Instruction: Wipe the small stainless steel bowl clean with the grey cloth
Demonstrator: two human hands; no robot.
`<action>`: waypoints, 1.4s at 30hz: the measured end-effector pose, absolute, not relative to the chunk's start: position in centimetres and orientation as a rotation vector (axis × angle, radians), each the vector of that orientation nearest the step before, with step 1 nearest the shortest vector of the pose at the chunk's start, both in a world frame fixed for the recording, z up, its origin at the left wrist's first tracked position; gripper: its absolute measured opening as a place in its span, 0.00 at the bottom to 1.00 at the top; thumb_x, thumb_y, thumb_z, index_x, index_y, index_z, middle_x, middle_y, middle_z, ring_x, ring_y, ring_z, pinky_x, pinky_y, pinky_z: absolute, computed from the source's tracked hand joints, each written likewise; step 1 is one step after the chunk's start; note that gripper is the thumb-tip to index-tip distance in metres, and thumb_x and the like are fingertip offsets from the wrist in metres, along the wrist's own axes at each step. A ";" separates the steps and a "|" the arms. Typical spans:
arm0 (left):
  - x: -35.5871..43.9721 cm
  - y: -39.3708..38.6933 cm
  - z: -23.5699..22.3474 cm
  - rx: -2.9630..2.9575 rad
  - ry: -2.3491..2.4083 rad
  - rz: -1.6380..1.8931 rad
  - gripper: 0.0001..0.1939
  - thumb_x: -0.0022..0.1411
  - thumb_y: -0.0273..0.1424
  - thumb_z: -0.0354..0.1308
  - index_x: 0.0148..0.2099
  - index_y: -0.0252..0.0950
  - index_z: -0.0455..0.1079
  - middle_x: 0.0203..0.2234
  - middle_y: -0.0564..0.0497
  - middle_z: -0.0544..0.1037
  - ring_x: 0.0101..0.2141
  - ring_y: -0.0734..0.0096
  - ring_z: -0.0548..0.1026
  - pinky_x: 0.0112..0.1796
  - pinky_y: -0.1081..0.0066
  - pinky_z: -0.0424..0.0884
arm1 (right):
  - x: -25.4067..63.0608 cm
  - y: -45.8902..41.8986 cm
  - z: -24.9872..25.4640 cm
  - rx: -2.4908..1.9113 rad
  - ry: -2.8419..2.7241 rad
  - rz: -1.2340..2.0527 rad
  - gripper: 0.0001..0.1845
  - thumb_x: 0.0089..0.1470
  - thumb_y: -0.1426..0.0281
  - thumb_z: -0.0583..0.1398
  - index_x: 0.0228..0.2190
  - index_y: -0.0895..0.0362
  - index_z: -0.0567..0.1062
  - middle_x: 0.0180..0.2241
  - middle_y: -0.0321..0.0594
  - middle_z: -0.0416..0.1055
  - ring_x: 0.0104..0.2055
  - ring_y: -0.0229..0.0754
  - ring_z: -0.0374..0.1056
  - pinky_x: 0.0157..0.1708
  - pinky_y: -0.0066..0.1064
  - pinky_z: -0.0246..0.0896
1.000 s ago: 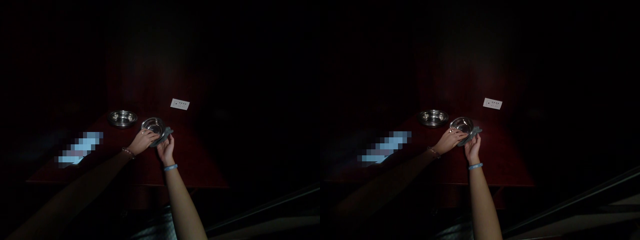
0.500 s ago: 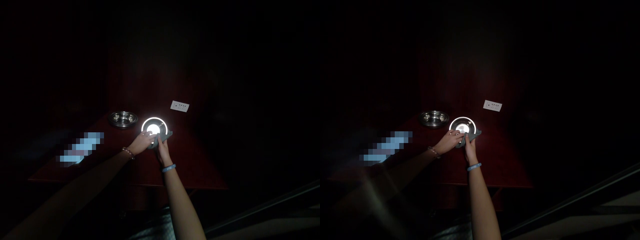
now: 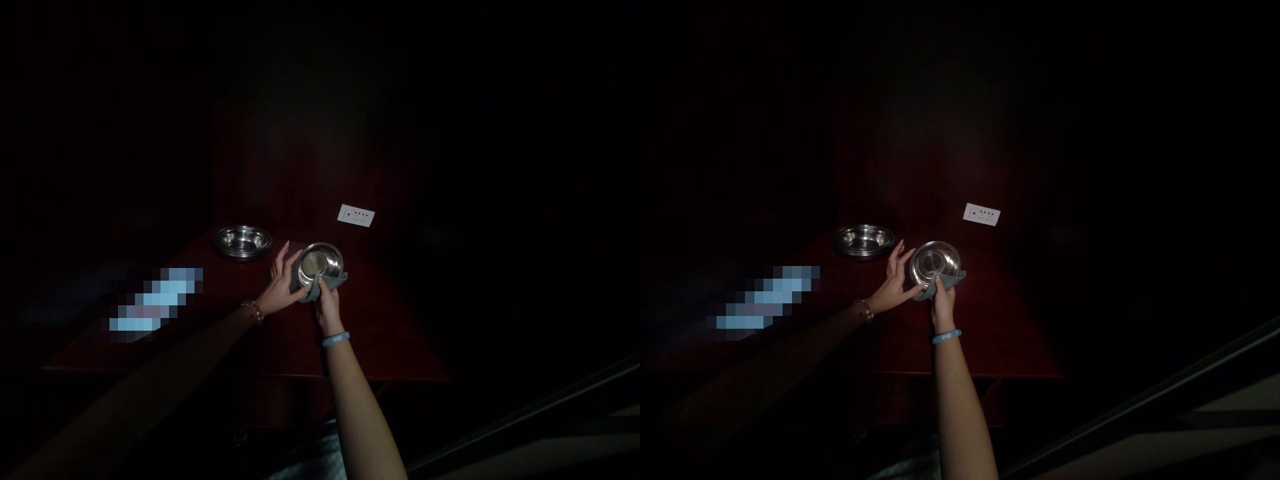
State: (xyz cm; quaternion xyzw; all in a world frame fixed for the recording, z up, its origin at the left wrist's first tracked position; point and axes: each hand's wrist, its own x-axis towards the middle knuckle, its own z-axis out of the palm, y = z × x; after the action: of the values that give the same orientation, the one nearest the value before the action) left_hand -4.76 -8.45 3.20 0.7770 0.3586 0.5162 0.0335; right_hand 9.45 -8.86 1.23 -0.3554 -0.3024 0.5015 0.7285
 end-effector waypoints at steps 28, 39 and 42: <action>-4.7 -7.1 3.9 1.847 0.697 1.403 0.34 0.58 0.28 0.46 0.67 0.32 0.51 0.62 0.45 0.63 0.63 0.63 0.59 0.63 0.61 0.53 | 9.5 -8.9 1.0 -0.927 -0.769 1.035 0.18 0.39 0.66 0.69 0.35 0.61 0.78 0.35 0.40 0.80 0.37 0.41 0.75 0.45 0.34 0.70; -3.8 -7.9 2.7 1.830 0.627 1.258 0.44 0.61 0.37 0.54 0.70 0.37 0.31 0.64 0.36 0.59 0.60 0.59 0.65 0.58 0.56 0.63 | 9.5 -9.2 1.6 -0.842 -0.654 1.177 0.19 0.46 0.65 0.65 0.41 0.58 0.75 0.40 0.41 0.79 0.43 0.42 0.75 0.44 0.34 0.71; -3.2 -8.0 1.6 1.919 0.696 1.330 0.45 0.61 0.37 0.55 0.69 0.38 0.30 0.66 0.37 0.54 0.63 0.58 0.58 0.62 0.56 0.55 | 9.2 -9.4 1.9 -0.804 -0.701 1.247 0.16 0.48 0.65 0.64 0.41 0.56 0.75 0.42 0.41 0.78 0.45 0.42 0.74 0.47 0.34 0.71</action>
State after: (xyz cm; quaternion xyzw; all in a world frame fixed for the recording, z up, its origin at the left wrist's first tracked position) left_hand -3.23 -7.96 1.58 0.7392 0.2681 0.5124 0.3451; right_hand 9.21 -9.45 1.93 -0.3582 -0.3125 0.5560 0.6818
